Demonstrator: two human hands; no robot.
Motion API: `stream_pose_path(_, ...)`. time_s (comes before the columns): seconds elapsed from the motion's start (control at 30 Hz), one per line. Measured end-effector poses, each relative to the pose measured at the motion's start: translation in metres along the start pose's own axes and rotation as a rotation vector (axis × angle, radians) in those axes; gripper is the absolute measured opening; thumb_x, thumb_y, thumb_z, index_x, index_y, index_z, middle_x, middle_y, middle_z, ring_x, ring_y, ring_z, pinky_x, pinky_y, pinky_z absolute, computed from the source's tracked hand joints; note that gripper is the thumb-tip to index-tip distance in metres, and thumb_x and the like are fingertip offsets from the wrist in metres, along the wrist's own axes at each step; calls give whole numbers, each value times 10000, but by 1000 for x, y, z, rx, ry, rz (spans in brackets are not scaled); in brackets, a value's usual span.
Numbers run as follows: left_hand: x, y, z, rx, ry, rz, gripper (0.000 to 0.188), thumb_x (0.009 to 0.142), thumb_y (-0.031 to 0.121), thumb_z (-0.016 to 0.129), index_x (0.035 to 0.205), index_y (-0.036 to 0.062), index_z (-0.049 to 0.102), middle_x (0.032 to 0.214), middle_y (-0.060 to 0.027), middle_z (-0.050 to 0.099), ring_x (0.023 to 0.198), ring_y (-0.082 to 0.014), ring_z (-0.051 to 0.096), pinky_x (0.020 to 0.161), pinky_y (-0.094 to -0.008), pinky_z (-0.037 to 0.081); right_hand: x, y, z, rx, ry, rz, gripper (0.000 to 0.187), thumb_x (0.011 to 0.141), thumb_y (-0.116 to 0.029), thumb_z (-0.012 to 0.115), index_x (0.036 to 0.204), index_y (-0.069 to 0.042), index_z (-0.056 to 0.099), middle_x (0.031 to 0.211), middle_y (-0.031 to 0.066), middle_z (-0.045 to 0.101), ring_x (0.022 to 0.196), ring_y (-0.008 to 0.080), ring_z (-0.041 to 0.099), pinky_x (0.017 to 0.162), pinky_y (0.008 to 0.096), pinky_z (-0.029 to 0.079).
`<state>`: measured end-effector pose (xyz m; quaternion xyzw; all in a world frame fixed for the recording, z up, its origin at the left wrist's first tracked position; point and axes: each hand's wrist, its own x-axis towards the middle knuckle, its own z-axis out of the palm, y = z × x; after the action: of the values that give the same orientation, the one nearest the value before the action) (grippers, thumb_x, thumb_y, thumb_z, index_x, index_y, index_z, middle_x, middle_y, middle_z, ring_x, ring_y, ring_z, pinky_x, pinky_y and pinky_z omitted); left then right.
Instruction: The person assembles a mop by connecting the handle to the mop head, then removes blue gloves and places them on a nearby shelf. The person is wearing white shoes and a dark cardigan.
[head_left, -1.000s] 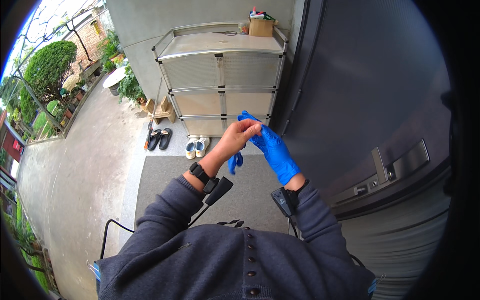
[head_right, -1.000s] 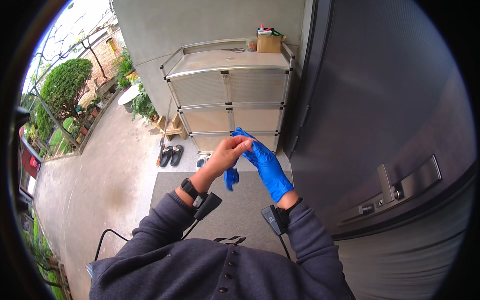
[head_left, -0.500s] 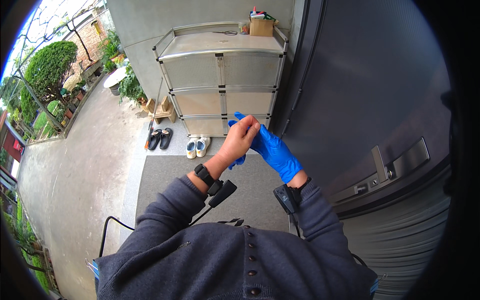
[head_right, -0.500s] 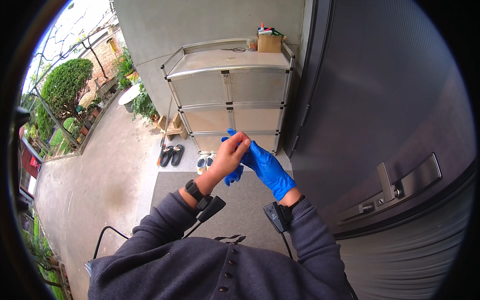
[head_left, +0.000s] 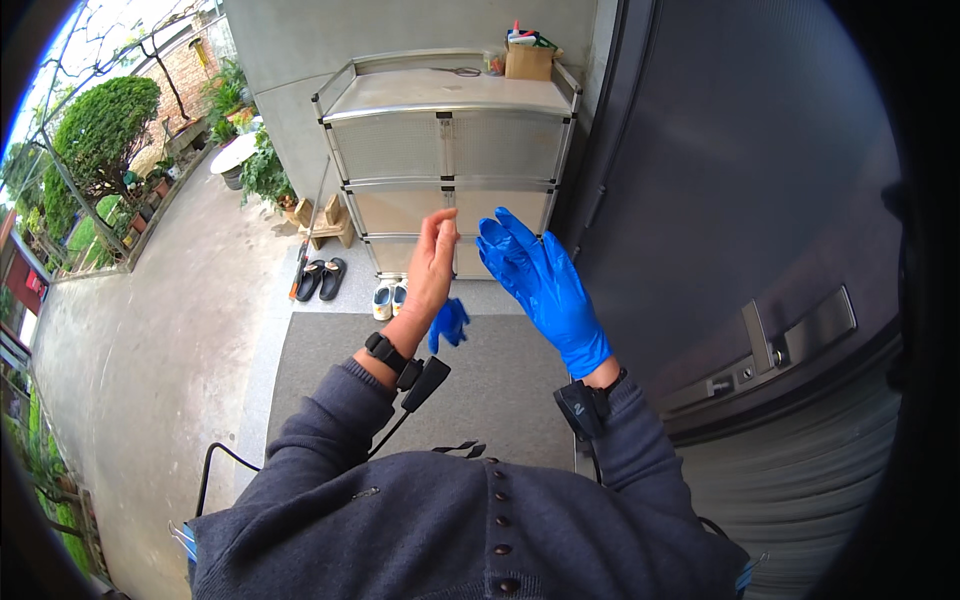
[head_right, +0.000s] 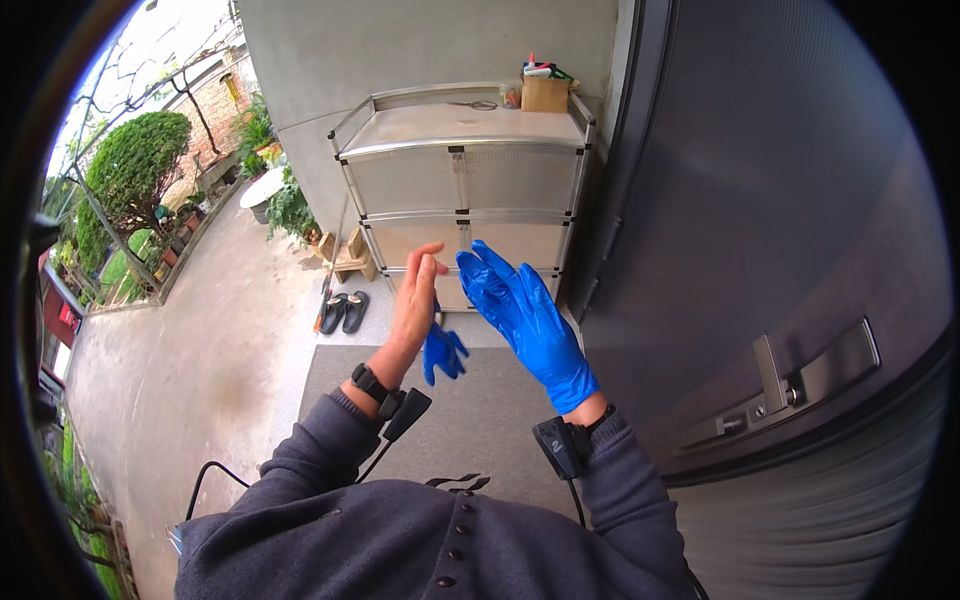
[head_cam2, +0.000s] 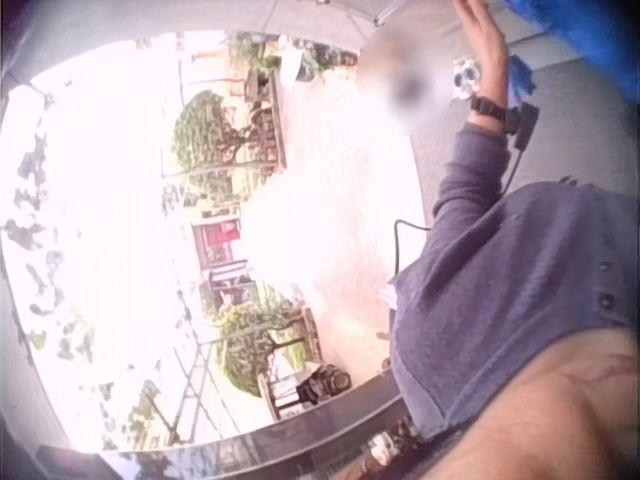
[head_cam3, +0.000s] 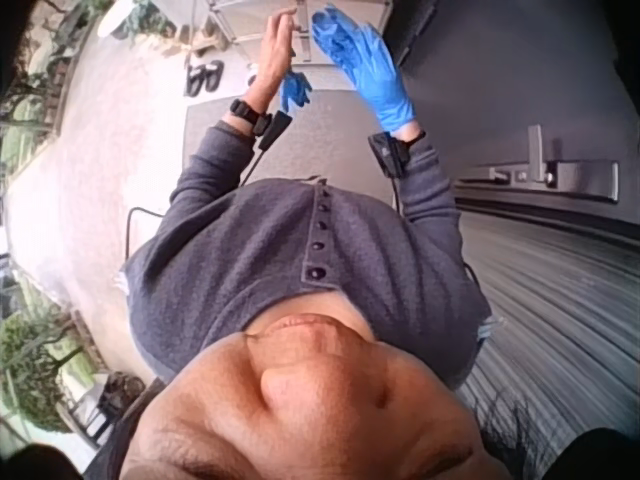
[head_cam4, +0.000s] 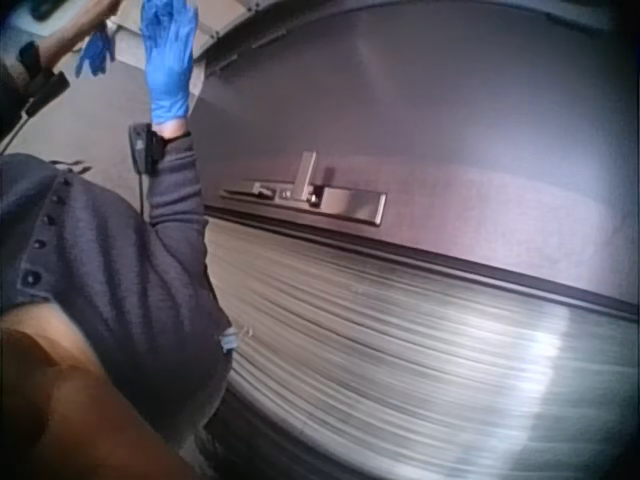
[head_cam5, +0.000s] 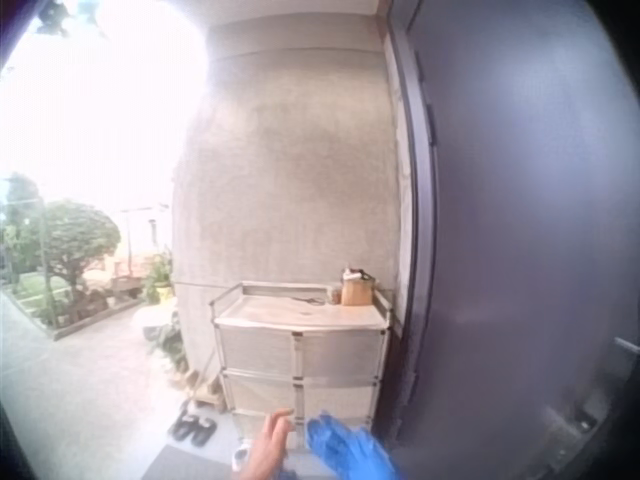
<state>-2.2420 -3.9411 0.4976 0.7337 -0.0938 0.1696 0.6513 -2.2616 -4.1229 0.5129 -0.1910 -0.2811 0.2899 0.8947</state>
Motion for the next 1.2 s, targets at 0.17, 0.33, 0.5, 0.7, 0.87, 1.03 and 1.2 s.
stream_pose_path(0.17, 4, -1, 16, -123, -152, 144, 443, 1019, 421, 411, 1342, 127, 484, 918, -18, 546, 927, -133, 517, 908, -289, 417, 2, 12, -6, -107, 179, 28, 563, 1057, -376, 282, 1512, -53, 207, 1533, 107, 304, 1408, 202, 307, 1173, 327, 234)
stream_pose_path(0.33, 11, -2, 33, 17, -166, 337, 397, 1010, 397, 459, 1063, 39, 623, 898, -30, 627, 824, -111, 534, 765, -271, 445, 8, 20, -36, -300, 359, 48, 514, 1050, -366, 332, 1484, -91, 313, 1481, 82, 389, 1374, 218, 365, 1155, 354, 275)
stream_pose_path(0.5, 32, -15, 41, 174, 29, 135, 481, 999, 425, 482, 838, -9, 613, 615, -95, 535, 601, -155, 513, 582, -341, 438, 10, 16, -45, -352, 281, 79, 520, 1054, -330, 325, 1496, -65, 255, 1501, 109, 342, 1390, 215, 332, 1157, 335, 269)
stream_pose_path(0.7, 78, -35, 27, 427, 217, 104, 583, 985, 487, 429, 789, -32, 609, 701, -266, 597, 714, -458, 599, 628, -493, 448, 11, 15, -29, 2000, 70, 145, 536, 1058, -270, 288, 1515, -29, 145, 1560, 117, 225, 1441, 208, 229, 1201, 344, 188)
stream_pose_path(0.87, 96, -33, 32, 494, 253, 104, 577, 986, 476, 429, 780, -29, 615, 702, -269, 602, 719, -463, 601, 644, -498, 457, 5, 2, -16, 1685, -78, 205, 597, 1050, -379, 266, 1528, -57, 110, 1578, 99, 192, 1460, 210, 170, 1203, 377, 108)
stream_pose_path(1.03, 81, -18, 54, 282, -62, 126, 535, 980, 507, 456, 911, 10, 642, 719, -150, 619, 562, -254, 535, 571, -393, 455, 3, -21, -8, 2082, -178, 215, 572, 1052, -378, 255, 1534, -99, 127, 1589, 71, 167, 1468, 213, 155, 1198, 398, 106)
stream_pose_path(1.2, 43, -4, 51, -236, -400, -469, 538, 981, 560, 414, 1142, 85, 607, 946, 0, 623, 526, -97, 353, 476, -252, 315, -9, -46, -9, 2244, -321, 145, 550, 1055, -378, 245, 1540, -140, 144, 1600, 43, 142, 1475, 217, 141, 1194, 419, 104)
